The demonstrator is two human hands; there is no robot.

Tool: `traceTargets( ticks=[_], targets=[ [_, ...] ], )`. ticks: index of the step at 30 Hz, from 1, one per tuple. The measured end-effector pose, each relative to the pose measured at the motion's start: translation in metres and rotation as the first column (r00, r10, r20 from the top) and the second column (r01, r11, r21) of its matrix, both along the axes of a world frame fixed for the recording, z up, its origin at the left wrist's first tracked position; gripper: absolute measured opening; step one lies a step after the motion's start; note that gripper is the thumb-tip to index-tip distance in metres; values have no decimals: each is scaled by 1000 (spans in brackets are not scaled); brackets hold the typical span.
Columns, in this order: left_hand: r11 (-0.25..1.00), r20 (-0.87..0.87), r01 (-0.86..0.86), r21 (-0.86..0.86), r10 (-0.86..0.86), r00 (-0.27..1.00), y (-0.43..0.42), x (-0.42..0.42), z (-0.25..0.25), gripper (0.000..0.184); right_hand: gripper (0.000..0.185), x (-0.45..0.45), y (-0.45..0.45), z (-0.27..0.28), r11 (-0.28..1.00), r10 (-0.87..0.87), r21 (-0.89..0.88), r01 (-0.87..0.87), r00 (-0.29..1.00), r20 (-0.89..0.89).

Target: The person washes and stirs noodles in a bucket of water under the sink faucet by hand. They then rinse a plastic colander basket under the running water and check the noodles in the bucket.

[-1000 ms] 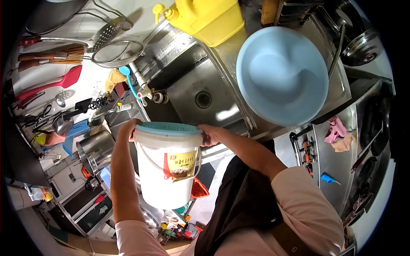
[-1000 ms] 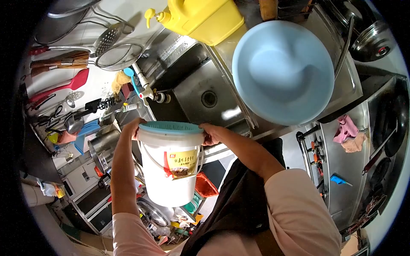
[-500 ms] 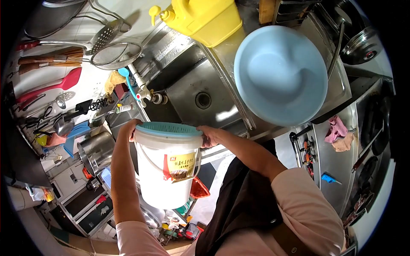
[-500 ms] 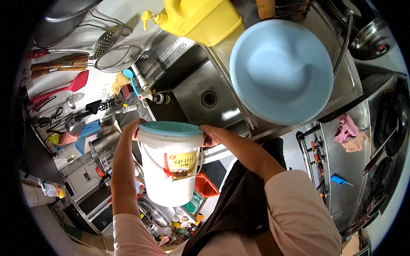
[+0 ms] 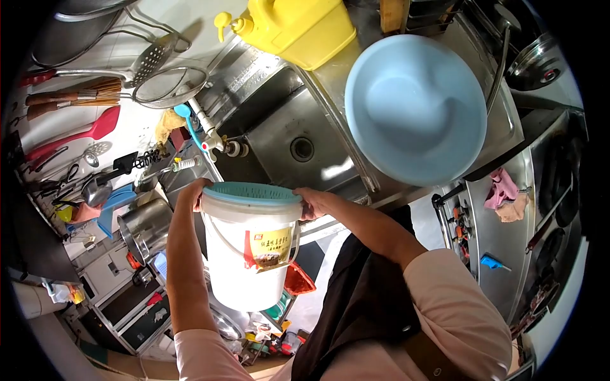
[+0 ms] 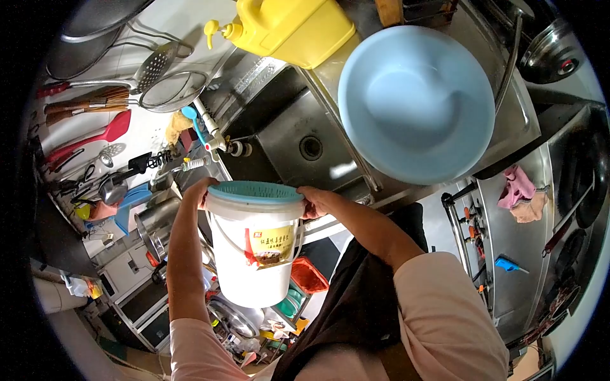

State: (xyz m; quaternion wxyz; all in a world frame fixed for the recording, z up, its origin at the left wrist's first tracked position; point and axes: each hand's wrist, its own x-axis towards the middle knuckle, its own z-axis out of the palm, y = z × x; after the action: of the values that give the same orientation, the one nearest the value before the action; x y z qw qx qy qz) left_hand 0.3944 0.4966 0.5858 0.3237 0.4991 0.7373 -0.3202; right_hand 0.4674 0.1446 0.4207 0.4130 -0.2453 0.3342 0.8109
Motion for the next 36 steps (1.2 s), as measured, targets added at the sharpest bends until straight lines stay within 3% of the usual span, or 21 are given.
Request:
traceTargets(
  ticks=[10, 13, 19, 22, 28, 31, 36],
  targets=[
    [1000, -15, 24, 5, -24, 1000, -17, 13, 12, 36, 47, 4, -3, 6, 999, 35, 12, -36, 997, 69],
    [999, -27, 27, 18, -26, 999, -11, 9, 6, 36, 47, 3, -2, 1, 1000, 18, 25, -18, 1000, 6],
    [999, -5, 19, 46, -19, 1000, -16, 9, 10, 37, 49, 1, -4, 2, 998, 39, 40, -43, 995, 91],
    [997, 7, -6, 73, 6, 1000, -27, 14, 17, 26, 50, 0, -3, 2, 997, 69, 27, -73, 991, 118],
    [997, 0, -10, 82, 10, 1000, -35, 14, 26, 24, 50, -2, -3, -1, 994, 95, 48, -100, 991, 99],
    [994, 26, -20, 106, 17, 1000, -37, 8, 32, 24, 52, -8, 3, 0, 997, 77, -6, -77, 984, 158],
    [994, 134, -51, 102, 37, 990, -19, -39, 29, 26, 55, -10, 1, -5, 969, 164, 129, -211, 938, 305]
  ],
)
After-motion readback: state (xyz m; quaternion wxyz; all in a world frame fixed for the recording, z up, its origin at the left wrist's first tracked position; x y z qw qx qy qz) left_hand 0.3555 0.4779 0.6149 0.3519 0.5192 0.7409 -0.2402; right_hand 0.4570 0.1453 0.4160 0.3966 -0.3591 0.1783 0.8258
